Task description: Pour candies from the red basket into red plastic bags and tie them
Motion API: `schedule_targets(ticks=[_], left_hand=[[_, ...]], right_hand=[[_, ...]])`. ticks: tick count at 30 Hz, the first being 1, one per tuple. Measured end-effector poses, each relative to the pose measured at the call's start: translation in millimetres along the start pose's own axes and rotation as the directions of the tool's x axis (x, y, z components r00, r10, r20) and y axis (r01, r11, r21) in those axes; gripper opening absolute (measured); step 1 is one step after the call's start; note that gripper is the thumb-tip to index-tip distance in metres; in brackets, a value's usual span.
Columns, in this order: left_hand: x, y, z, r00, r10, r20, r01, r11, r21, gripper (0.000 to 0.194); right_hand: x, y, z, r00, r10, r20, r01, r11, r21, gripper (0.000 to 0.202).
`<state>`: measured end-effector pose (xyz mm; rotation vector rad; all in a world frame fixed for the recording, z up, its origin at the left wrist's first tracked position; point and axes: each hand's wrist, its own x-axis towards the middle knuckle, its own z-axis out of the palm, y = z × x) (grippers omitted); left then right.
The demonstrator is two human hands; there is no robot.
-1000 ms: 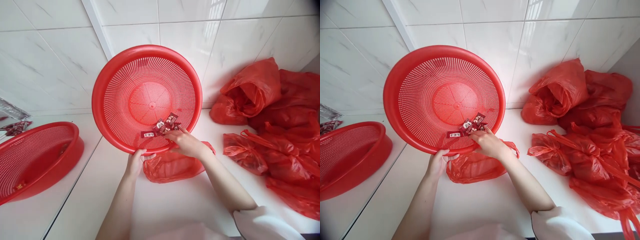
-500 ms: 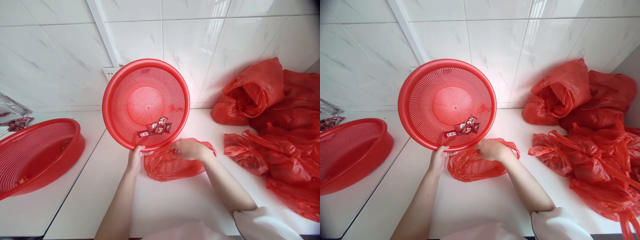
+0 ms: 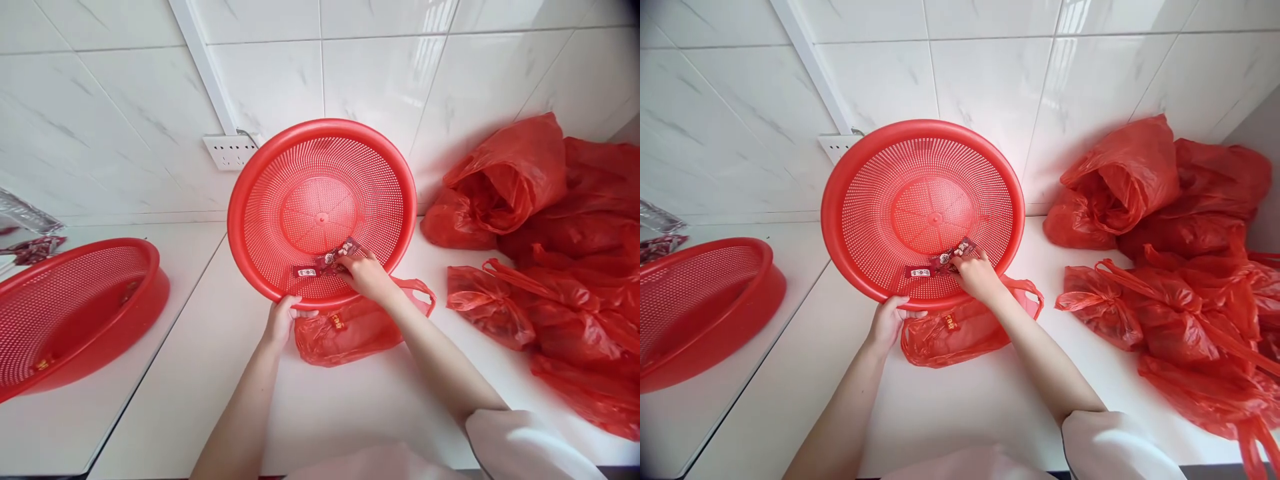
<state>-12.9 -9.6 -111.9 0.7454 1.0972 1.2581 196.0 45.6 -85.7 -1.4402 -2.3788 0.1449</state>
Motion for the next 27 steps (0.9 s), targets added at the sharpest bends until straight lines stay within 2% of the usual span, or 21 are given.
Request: schedule_targets(ticks=[5, 9, 12, 15, 18, 22, 27], left_hand=[[3, 0, -2.9, 1.000, -0.003, -0.030, 0.002, 0.999, -0.035, 0.025], [5, 5, -4.2, 0.997, -0.008, -0.073, 0.004, 0.998, -0.062, 0.025], [5, 8, -5.0, 0.996, 0.031, -0.083, -0.037, 0.997, -0.066, 0.028], [6, 10, -6.2, 0.991, 0.095, -0.092, -0.101, 0.993, -0.062, 0.030], [6, 11, -8.0, 0.987, 0.131, -0.097, -0.137, 0.989, -0.059, 0.034], [8, 11, -10.4, 0.988, 0.127, -0.088, -0.133, 0.989, -0.068, 0.034], [8, 11, -10.0, 0.989, 0.105, -0.107, -0.114, 0.991, -0.076, 0.035]], right_hand=[[-5, 2, -17, 0.998, 0.027, -0.049, -0.014, 0.968, 0.252, 0.022], [-11, 6, -33, 0.998, 0.061, 0.019, -0.063, 0.897, 0.437, 0.021], [-17, 11, -44, 0.992, 0.005, 0.130, -0.075, 0.837, 0.543, 0.021], [-22, 14, -53, 0.956, -0.118, 0.269, -0.063, 0.813, 0.578, 0.023], [-25, 15, -57, 0.918, -0.183, 0.352, -0.040, 0.840, 0.541, 0.022], [-26, 12, -59, 0.894, -0.208, 0.397, -0.018, 0.868, 0.496, 0.015], [-28, 10, -68, 0.836, -0.320, 0.445, -0.024, 0.789, 0.613, 0.012]])
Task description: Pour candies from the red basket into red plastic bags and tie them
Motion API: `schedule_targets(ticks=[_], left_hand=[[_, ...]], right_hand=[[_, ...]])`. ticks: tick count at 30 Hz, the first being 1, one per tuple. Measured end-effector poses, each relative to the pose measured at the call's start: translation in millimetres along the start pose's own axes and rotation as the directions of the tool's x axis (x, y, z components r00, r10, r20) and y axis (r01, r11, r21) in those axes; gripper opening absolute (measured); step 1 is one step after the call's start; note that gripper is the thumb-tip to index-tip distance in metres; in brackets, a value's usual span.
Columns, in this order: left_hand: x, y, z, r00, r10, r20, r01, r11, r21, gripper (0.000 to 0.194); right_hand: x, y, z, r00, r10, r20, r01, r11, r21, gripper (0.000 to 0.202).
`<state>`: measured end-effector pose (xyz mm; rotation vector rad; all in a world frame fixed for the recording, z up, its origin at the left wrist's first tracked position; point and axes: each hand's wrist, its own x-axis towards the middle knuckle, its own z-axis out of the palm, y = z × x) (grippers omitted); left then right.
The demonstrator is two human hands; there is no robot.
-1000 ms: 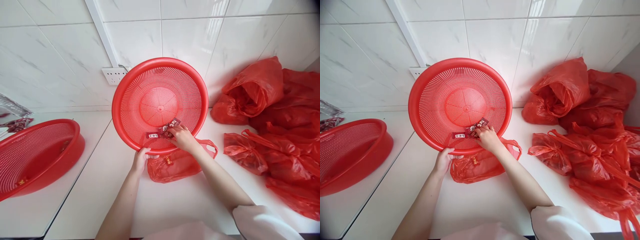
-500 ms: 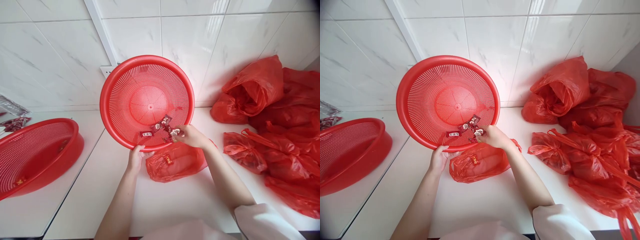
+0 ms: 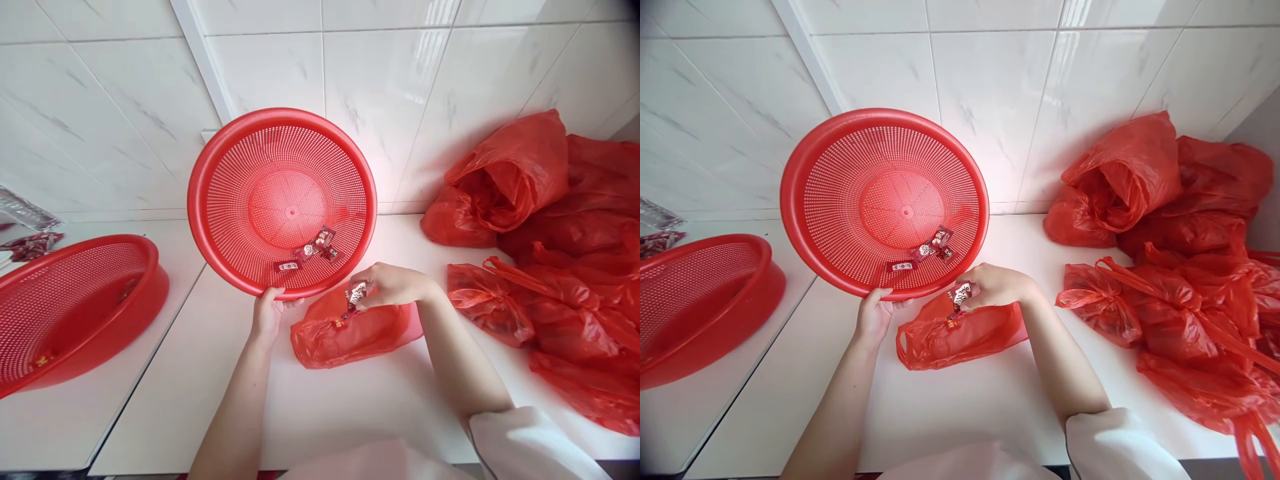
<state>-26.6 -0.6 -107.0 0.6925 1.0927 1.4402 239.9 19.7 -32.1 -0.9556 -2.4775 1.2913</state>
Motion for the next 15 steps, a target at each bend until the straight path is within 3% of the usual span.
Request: schedule_targets(ticks=[8, 12, 15], left_hand=[[0, -2, -0.7, 0.999, 0.004, 0.053, -0.005, 1.000, 0.015, 0.032], [-1, -2, -0.3, 0.997, 0.016, 0.071, -0.018, 1.000, 0.022, 0.033], [-2, 0, 1.1, 0.998, 0.018, 0.058, -0.019, 1.000, 0.021, 0.033]], right_hand=[[-7, -3, -3, 0.984, -0.036, 0.177, 0.025, 0.997, 0.066, 0.013], [-1, 3, 4, 0.981, 0.129, 0.142, -0.109, 0.984, -0.140, 0.008], [9, 8, 14, 0.968, 0.252, 0.006, -0.241, 0.933, -0.266, 0.004]])
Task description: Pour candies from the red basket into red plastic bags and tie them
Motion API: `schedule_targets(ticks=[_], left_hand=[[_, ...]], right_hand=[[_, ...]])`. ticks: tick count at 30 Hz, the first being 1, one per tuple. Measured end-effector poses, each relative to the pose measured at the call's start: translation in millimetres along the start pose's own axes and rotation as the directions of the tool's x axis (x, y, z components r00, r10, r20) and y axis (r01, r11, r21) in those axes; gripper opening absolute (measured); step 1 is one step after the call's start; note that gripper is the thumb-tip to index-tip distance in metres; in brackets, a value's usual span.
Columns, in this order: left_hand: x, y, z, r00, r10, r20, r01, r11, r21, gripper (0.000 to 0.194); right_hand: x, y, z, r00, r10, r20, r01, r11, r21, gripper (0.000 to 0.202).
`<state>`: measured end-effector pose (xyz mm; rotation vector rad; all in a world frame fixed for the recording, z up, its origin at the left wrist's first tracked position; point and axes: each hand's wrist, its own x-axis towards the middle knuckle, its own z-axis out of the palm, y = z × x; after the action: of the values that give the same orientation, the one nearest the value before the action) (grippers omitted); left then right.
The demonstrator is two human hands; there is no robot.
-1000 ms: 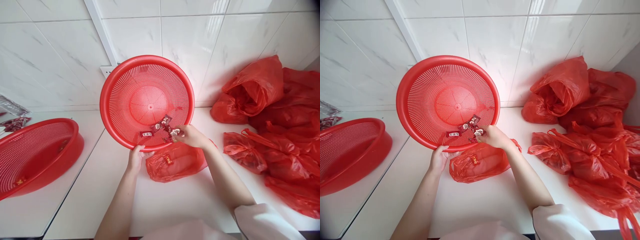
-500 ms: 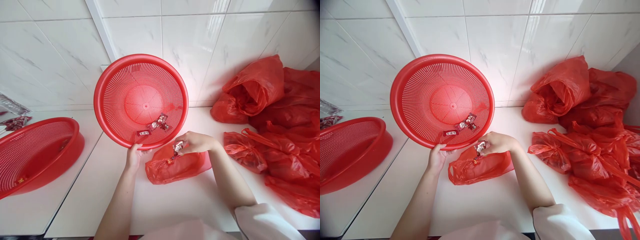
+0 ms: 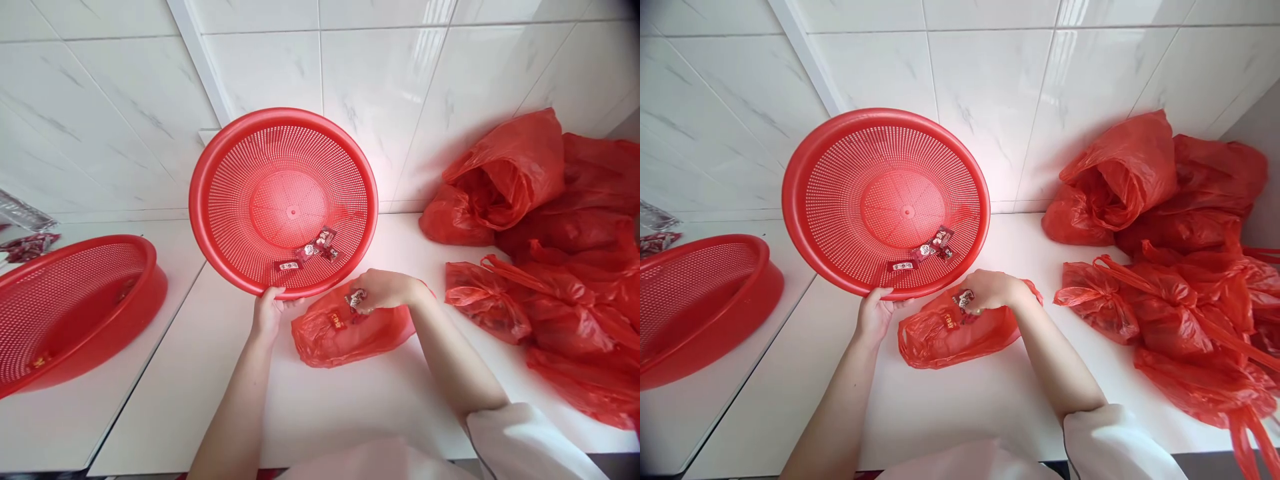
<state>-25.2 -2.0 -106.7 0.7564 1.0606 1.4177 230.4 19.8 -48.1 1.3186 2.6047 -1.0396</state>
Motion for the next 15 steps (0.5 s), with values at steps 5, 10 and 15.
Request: schedule_targets(ticks=[5, 10, 15], left_hand=[[-1, 1, 1.4, 0.999, -0.001, -0.037, 0.001, 1.000, 0.007, 0.026], [-1, 2, 2.1, 0.999, -0.010, -0.038, 0.010, 1.000, -0.003, 0.035], [-2, 1, 3.2, 0.999, -0.017, -0.029, 0.018, 1.000, 0.019, 0.032]], right_hand=[[9, 4, 6, 0.989, 0.023, -0.143, -0.029, 0.999, -0.037, 0.021], [0, 8, -2, 0.994, -0.045, -0.095, 0.047, 0.999, 0.016, 0.019], [-4, 1, -8, 0.935, -0.112, -0.337, 0.157, 0.982, 0.108, 0.024]])
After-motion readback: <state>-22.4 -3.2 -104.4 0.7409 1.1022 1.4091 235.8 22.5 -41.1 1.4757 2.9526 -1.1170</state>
